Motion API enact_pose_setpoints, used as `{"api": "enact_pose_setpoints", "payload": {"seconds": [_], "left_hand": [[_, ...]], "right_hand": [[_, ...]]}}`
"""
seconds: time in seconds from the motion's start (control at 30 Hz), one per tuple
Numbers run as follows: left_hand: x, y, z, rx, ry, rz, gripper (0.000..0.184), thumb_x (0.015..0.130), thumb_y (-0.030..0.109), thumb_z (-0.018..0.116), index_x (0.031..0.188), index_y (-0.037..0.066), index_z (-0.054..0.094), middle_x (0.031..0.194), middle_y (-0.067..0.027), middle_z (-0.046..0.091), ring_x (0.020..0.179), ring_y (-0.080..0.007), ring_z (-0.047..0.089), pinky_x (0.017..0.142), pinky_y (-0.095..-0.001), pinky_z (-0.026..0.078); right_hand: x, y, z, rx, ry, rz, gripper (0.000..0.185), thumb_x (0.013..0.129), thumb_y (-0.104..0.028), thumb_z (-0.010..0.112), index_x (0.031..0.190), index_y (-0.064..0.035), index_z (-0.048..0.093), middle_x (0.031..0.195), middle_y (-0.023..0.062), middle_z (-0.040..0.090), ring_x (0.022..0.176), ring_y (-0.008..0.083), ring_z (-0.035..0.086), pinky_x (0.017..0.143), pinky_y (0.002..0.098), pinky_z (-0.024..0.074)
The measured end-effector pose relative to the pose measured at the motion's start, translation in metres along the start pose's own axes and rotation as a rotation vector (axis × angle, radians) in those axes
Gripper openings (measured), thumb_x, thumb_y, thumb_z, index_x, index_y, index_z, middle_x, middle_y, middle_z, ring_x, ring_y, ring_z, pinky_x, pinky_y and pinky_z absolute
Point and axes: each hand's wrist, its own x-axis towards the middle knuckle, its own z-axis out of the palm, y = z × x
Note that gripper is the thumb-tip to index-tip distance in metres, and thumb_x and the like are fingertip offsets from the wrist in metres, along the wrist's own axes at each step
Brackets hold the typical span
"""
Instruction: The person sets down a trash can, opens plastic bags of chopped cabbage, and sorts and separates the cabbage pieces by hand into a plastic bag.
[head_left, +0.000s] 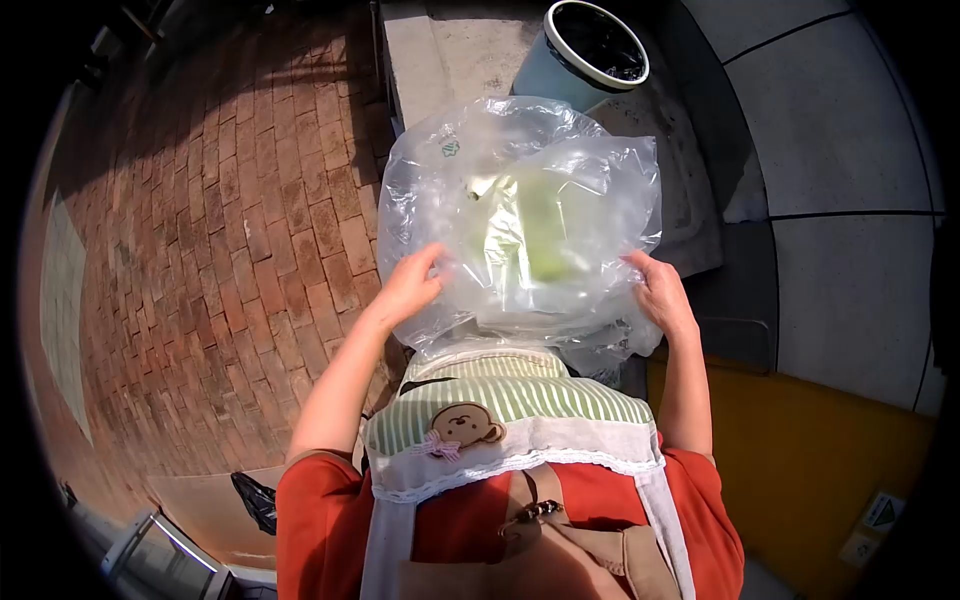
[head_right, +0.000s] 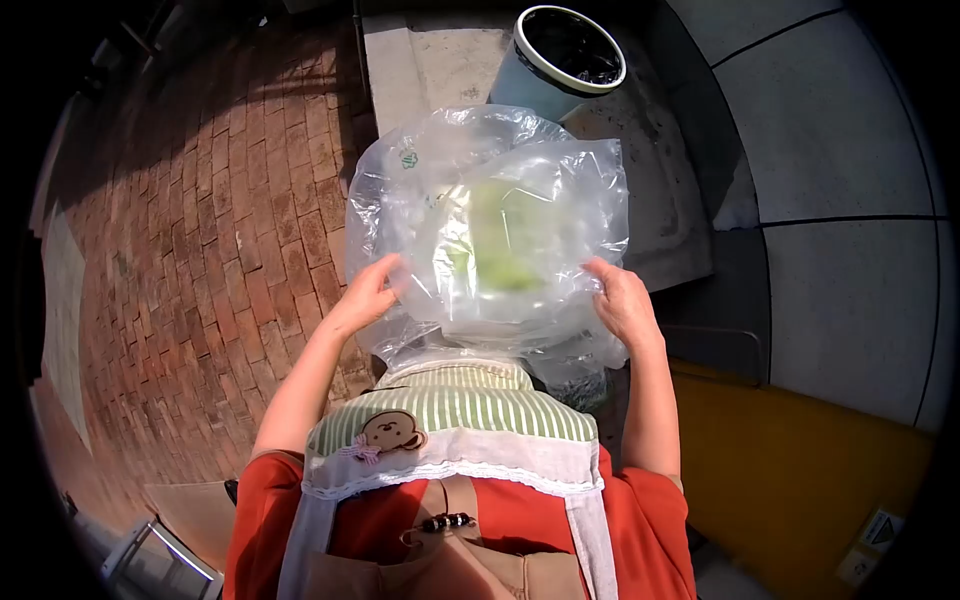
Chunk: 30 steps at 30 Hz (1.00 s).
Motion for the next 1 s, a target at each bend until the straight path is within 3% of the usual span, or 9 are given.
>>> {"api": "enact_pose_setpoints", "payload": {"seconds": [0.03,0.17,0.23,0.33,0.43,0.57,0.73,0.93,1.0], "left_hand": [[0.009,-0.013,0.014,0.029,-0.094,0.019,0.034,0.081,0.018,0.062,0.113,0.007,0.061,0.116,-0.0158,0.062,0.106,-0.0357,0.057,0.092,-0.0411,0.043],[0.024,-0.038,0.064,0.432,-0.194,-0.001,0.037,0.081,0.031,0.061,0.11,0.009,0.064,0.12,-0.0161,0.06,0.112,-0.0333,0.053,0.097,-0.0452,0.037],[0.013,-0.056,0.084,0.619,0.215,0.238,0.038,0.08,0.037,0.059,0.106,0.01,0.067,0.125,-0.0163,0.057,0.116,-0.0312,0.049,0.097,-0.048,0.034],[0.017,-0.064,0.073,0.653,0.209,0.148,0.033,0.079,0.033,0.059,0.101,0.01,0.068,0.114,-0.0172,0.062,0.108,-0.0311,0.055,0.094,-0.0482,0.035],[0.024,-0.036,0.036,0.709,-0.231,-0.11,0.031,0.079,0.033,0.058,0.098,0.01,0.067,0.099,-0.0166,0.067,0.096,-0.0326,0.061,0.092,-0.0505,0.035],[0.033,-0.063,0.026,0.744,-0.246,0.014,0.025,0.077,0.029,0.06,0.093,0.011,0.068,0.089,-0.0158,0.068,0.083,-0.0356,0.063,0.085,-0.0492,0.039],[0.016,-0.041,-0.004,0.35,0.022,-0.102,0.018,0.076,0.014,0.066,0.094,0.009,0.066,0.084,-0.0148,0.064,0.081,-0.0344,0.062,0.073,-0.0408,0.046],[0.012,-0.038,-0.024,0.048,0.242,0.187,0.013,0.085,0.013,0.06,0.093,0.004,0.059,0.083,-0.0112,0.058,0.079,-0.0268,0.058,0.07,-0.0371,0.045],[0.011,-0.023,-0.035,-0.082,0.213,0.032,0.012,0.088,0.015,0.058,0.092,0.004,0.057,0.082,-0.0077,0.057,0.077,-0.0228,0.057,0.071,-0.0358,0.046]], "right_hand": [[0.001,-0.003,0.0,0.002,0.014,-0.008,0.046,0.069,0.01,0.049,0.111,-0.0027,0.062,0.099,0.0197,0.061,0.092,0.037,0.059,0.084,0.0377,0.0464],[-0.006,0.005,-0.002,0.068,0.1,0.014,0.047,0.067,0.014,0.047,0.109,0.0001,0.061,0.106,0.0167,0.057,0.1,0.034,0.058,0.089,0.0346,0.0446],[-0.007,0.006,0.004,0.096,0.134,-0.016,0.047,0.067,0.015,0.046,0.109,0.0002,0.061,0.106,0.0159,0.057,0.1,0.0336,0.058,0.09,0.0337,0.0445],[-0.009,0.018,0.015,0.16,0.218,-0.043,0.048,0.065,0.015,0.047,0.108,-0.0012,0.061,0.106,0.015,0.057,0.101,0.0337,0.057,0.09,0.035,0.0449],[-0.016,0.02,0.018,0.206,0.265,-0.016,0.048,0.064,0.015,0.047,0.106,-0.0025,0.062,0.106,0.0146,0.058,0.103,0.0341,0.056,0.091,0.0365,0.0451],[-0.022,0.045,0.037,0.234,0.387,-0.035,0.046,0.064,0.015,0.048,0.103,-0.004,0.062,0.109,0.0131,0.058,0.103,0.0337,0.055,0.093,0.0353,0.0442],[-0.025,0.049,0.039,0.354,0.429,-0.016,0.05,0.06,0.018,0.04,0.101,-0.0009,0.06,0.108,0.0117,0.057,0.104,0.0277,0.056,0.093,0.0275,0.0421],[-0.016,0.104,0.063,1.161,0.513,0.415,0.02,0.087,0.0,0.053,0.105,-0.0032,0.059,0.091,0.0027,0.063,0.081,0.0108,0.059,0.075,0.0233,0.0471],[-0.013,0.12,0.072,1.22,0.537,0.456,0.02,0.086,0.0,0.054,0.105,-0.0029,0.059,0.093,0.0029,0.064,0.082,0.011,0.06,0.075,0.0237,0.0475]]}}
